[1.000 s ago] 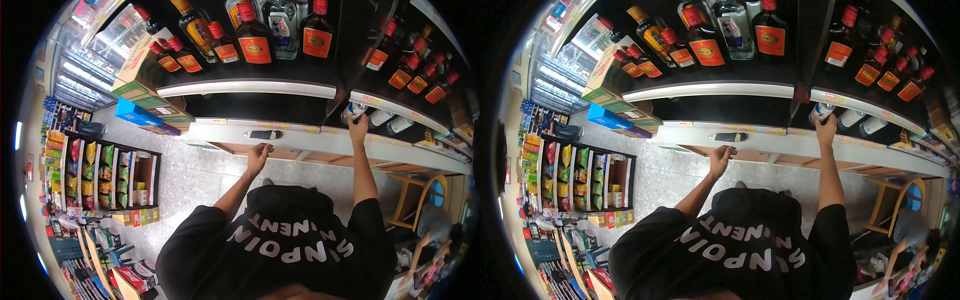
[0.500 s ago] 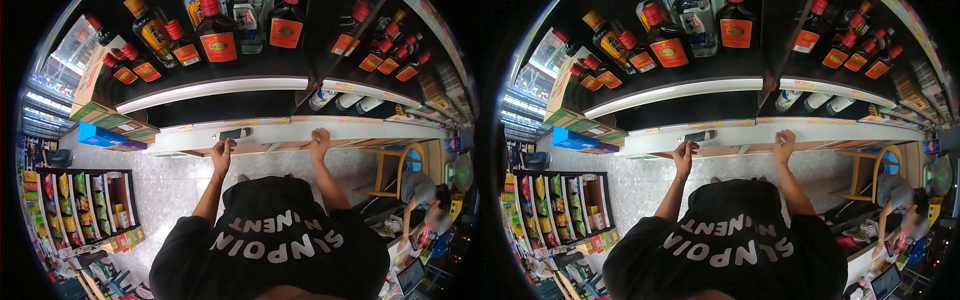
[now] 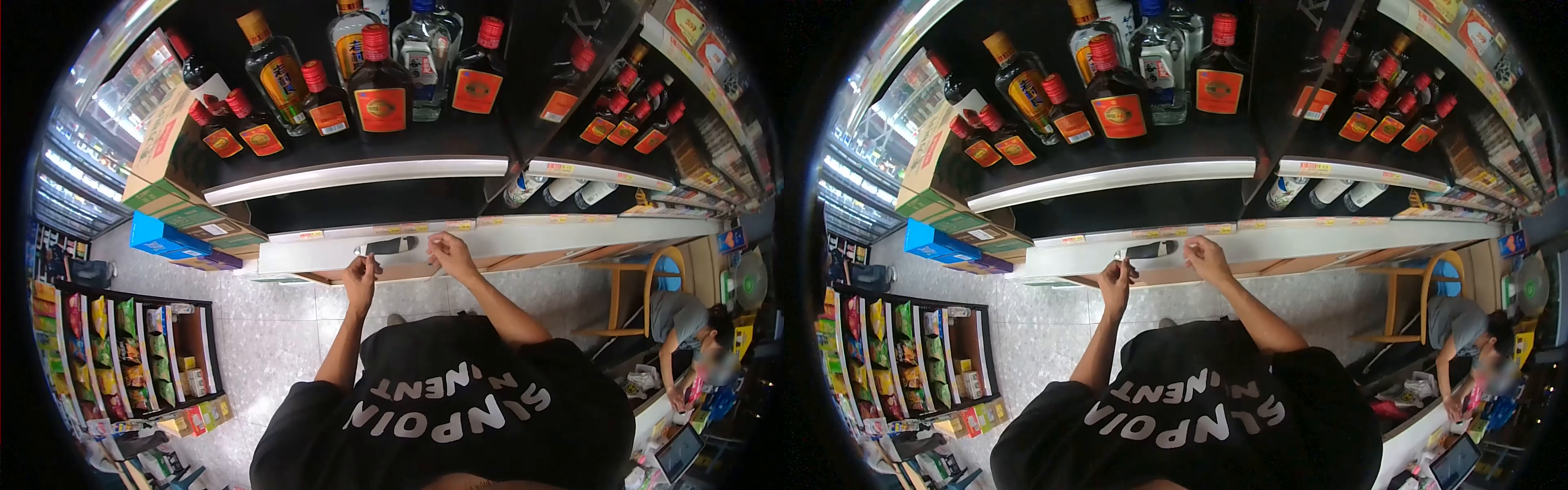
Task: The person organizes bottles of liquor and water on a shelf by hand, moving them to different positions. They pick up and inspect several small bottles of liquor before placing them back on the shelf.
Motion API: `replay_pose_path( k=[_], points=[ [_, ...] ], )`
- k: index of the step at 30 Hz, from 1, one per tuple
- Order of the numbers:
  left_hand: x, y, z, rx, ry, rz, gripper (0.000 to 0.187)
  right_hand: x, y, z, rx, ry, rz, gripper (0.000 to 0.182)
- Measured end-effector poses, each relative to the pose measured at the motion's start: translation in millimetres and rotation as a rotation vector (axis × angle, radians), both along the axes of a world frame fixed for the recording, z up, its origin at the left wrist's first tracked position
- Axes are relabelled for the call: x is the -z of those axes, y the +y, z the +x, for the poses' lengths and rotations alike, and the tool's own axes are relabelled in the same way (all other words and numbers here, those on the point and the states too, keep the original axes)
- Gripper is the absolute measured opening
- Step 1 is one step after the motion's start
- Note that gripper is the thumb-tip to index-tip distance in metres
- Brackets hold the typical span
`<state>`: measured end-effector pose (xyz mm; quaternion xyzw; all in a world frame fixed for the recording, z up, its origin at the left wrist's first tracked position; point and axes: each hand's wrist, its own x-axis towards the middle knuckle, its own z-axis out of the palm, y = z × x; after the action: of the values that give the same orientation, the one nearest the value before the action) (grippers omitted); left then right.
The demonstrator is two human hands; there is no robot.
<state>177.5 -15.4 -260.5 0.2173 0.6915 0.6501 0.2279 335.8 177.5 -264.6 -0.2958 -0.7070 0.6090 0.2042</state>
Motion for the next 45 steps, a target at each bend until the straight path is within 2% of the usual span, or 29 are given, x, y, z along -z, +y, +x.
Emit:
replay_pose_path(
  k=[2, 3, 5, 8, 11, 14, 17, 20, 22, 24, 25, 27, 30, 32, 34, 36, 38, 39, 42, 45],
  points=[
    [3.0, -14.0, -3.9, -0.016, 0.029, -0.017, 0.034, 14.9, -3.2, 3.2, -0.025, -0.148, 0.337, 0.029],
    [1.2, -21.8, -7.3, -0.004, 0.020, -0.072, 0.025, 15.6, -4.7, 5.9, -0.069, -0.194, 0.348, 0.033],
    [1.2, -31.6, -13.0, -0.028, 0.024, -0.034, 0.019, 19.9, -8.6, 9.8, -0.078, -0.215, 0.318, 0.029],
    [8.5, -47.0, -29.5, -0.049, -0.018, -0.015, 0.016, 20.6, -13.3, 7.1, -0.091, -0.233, 0.302, 0.024],
    [-17.6, -52.5, -44.3, -0.073, -0.011, 0.040, 0.015, 6.2, -16.3, -11.4, -0.124, -0.157, 0.244, 0.021],
    [-47.0, -56.6, -58.1, -0.105, 0.018, 0.082, 0.025, -40.2, -21.5, -41.2, -0.150, -0.031, 0.172, 0.018],
    [-81.1, -55.0, -60.5, -0.140, 0.036, 0.038, 0.045, -99.9, -27.6, -67.4, -0.202, 0.093, 0.042, 0.019],
    [-109.8, -52.1, -57.7, -0.139, 0.083, 0.088, 0.043, -142.0, -37.5, -77.1, -0.272, 0.243, 0.059, 0.020],
    [-136.1, -49.8, -56.6, -0.116, 0.157, 0.208, 0.041, -167.3, -37.8, -76.9, -0.329, 0.312, 0.200, 0.019],
    [-170.7, -46.0, -62.7, -0.100, 0.337, 0.345, 0.033, -188.6, -37.7, -76.3, -0.374, 0.382, 0.276, 0.020],
    [-193.5, -40.1, -65.1, -0.215, 0.426, 0.349, 0.025, -194.1, -33.3, -78.4, -0.409, 0.405, 0.287, 0.021],
    [-218.2, -19.0, -89.2, -0.431, 0.611, 0.325, 0.016, -192.6, -28.8, -90.0, -0.382, 0.450, 0.150, 0.021],
    [-243.8, 9.5, -136.7, -0.598, 0.940, 0.304, 0.027, -212.0, -35.9, -113.1, -0.322, 0.576, 0.066, 0.019],
    [-242.3, 21.1, -159.3, -0.571, 0.852, 0.279, 0.033, -223.9, -45.9, -129.0, -0.283, 0.606, 0.087, 0.018],
    [-238.8, 25.9, -175.8, -0.583, 0.925, 0.238, 0.035, -229.4, -58.2, -148.0, -0.227, 0.596, 0.109, 0.025],
    [-240.8, 24.6, -185.4, -0.531, 0.827, 0.237, 0.035, -241.4, -64.8, -169.2, -0.134, 0.698, 0.457, 0.031],
    [-235.9, 24.0, -199.4, -0.508, 0.786, 0.258, 0.034, -243.9, -69.4, -195.3, -0.039, 0.717, 0.470, 0.036],
    [-243.0, 19.7, -196.4, -0.442, 0.652, 0.181, 0.035, -243.7, -68.6, -209.1, 0.013, 0.724, 0.479, 0.039],
    [-244.6, 18.1, -201.4, -0.424, 0.689, 0.276, 0.036, -243.2, -65.4, -240.1, 0.121, 0.584, 0.632, 0.043],
    [-243.6, 12.0, -220.2, -0.249, 0.658, 0.198, 0.039, -251.7, -69.8, -264.1, 0.191, 0.475, 0.718, 0.051]
  ],
)
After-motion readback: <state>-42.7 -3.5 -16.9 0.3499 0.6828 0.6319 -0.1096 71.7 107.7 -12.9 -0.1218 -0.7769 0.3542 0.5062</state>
